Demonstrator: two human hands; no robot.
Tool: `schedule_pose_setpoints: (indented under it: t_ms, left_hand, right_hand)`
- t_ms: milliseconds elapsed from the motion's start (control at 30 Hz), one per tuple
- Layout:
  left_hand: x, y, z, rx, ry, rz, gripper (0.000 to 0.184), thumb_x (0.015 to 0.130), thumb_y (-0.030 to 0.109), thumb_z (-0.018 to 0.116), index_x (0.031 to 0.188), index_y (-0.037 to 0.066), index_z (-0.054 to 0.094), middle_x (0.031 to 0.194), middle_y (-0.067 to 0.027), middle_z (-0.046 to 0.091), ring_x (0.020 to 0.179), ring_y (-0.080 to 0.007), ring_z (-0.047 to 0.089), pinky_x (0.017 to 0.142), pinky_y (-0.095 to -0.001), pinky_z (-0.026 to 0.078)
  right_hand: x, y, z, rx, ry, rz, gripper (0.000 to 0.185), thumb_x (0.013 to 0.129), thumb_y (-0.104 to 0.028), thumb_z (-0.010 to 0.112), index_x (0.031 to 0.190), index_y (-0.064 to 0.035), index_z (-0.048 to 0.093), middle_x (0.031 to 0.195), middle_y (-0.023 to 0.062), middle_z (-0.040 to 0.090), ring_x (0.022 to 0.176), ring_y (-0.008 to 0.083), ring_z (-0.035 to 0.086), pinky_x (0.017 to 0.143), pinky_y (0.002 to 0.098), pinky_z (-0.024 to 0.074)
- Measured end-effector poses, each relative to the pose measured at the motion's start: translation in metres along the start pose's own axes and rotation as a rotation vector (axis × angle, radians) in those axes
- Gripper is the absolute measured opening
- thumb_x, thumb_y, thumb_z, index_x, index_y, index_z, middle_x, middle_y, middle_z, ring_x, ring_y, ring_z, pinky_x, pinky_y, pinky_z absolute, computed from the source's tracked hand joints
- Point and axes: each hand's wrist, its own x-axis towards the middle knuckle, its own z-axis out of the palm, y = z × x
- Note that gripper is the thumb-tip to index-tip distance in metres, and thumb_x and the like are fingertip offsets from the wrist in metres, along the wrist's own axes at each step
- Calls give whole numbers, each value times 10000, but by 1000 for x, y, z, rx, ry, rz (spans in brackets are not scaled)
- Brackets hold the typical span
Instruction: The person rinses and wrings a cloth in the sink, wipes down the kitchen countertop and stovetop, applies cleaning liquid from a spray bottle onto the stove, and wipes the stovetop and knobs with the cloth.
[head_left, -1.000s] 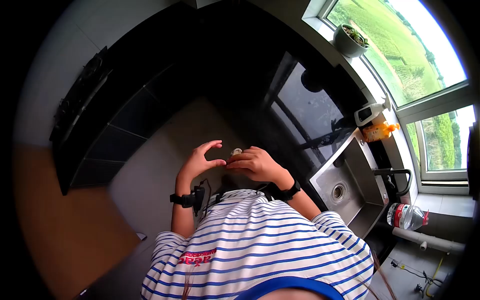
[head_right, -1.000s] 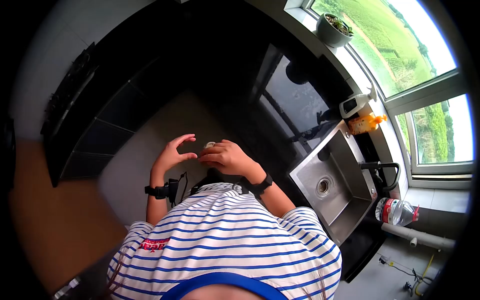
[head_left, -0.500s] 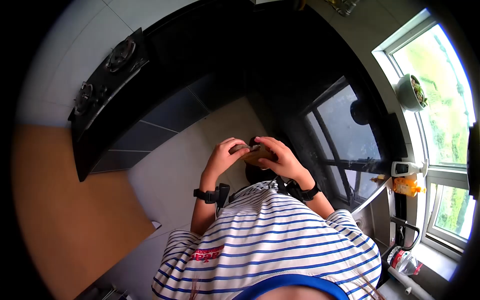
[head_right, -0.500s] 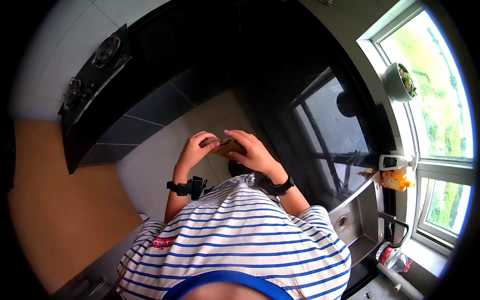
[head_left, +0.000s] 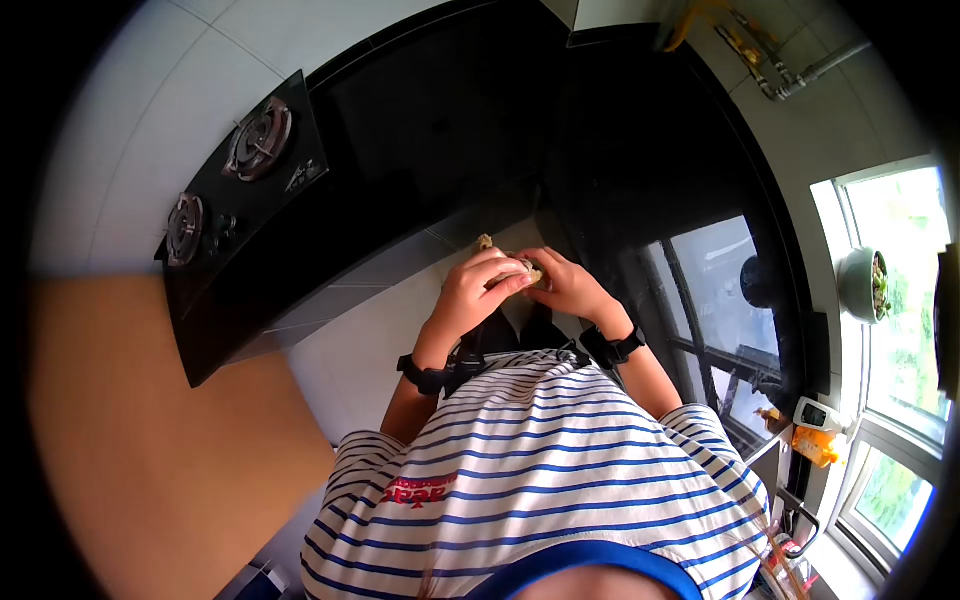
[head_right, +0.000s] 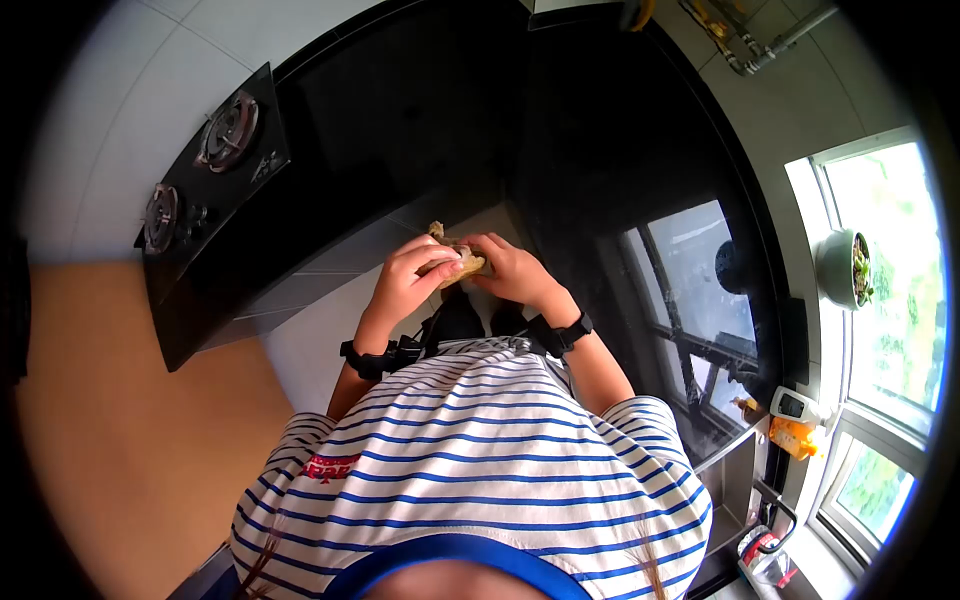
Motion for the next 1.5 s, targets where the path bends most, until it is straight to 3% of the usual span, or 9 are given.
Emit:
schedule_pose_setpoints:
  t_ms: [333,500,700,833,1000,1167,1267,1333,1500]
  left_hand:
    - [161,-210,-187,58,-61,67,85,840,41,715,909,15,672,811,-57,636,649,-128,602,536,-241,478]
    - [236,-332,-288,-20,162,3,87,866,69,697,922,11,663,805,-71,641,633,-138,602,523,-243,463]
    - [248,-367,-282,206,192,-127,199,903,243,672,933,45,671,756,-75,641,621,-212,620,537,-294,474]
    - [228,-445,-273,670,-87,-241,262,887,227,650,1087,58,650,979,-87,659,864,-283,644,723,-367,524]
    - [198,-475,-266,402,-146,-551,446,891,238,635,1282,47,535,1220,-175,573,1094,-370,580,928,-403,487]
    - [191,-479,-231,457,17,-560,526,876,292,670,1309,40,511,1230,-165,543,1076,-346,590,895,-401,503]
    - [193,-484,-224,506,-20,-554,499,823,268,718,1242,59,544,1044,-121,561,965,-326,611,812,-411,522]
    - [202,-462,-235,454,-123,-656,432,813,243,724,1175,64,572,987,-111,574,929,-315,615,778,-409,518]
    - [183,-444,-220,413,-211,-666,238,783,166,747,938,31,626,852,-77,586,743,-266,608,675,-367,493]
  right_hand:
    - [238,72,25,158,194,541,197,870,-127,655,1046,-39,652,797,88,699,644,168,656,612,286,511]
    - [402,44,-4,-412,650,305,159,838,-127,702,975,-60,656,722,97,648,600,216,640,541,310,485]
    - [402,42,-5,-345,644,416,135,844,-144,699,959,-82,666,714,102,648,613,252,638,554,332,492]
    - [383,110,30,-225,440,450,356,852,-132,693,1166,-46,548,769,100,656,690,258,653,622,341,512]
    - [396,133,15,60,328,480,555,846,-77,673,1348,-30,443,901,113,643,804,224,657,733,316,525]
    - [440,164,-20,-182,368,259,438,832,-65,650,1250,-36,521,1007,124,643,909,281,648,784,368,534]
    - [466,192,-26,-696,406,51,385,821,-123,654,1186,-50,555,1081,131,626,1026,322,607,851,418,516]
    - [466,217,-15,-780,264,471,339,820,-195,656,1129,-71,594,1136,135,602,1093,359,562,903,444,488]
    - [430,204,-44,-589,214,477,267,848,-224,646,1065,-69,637,1106,135,634,1075,345,584,898,425,491]
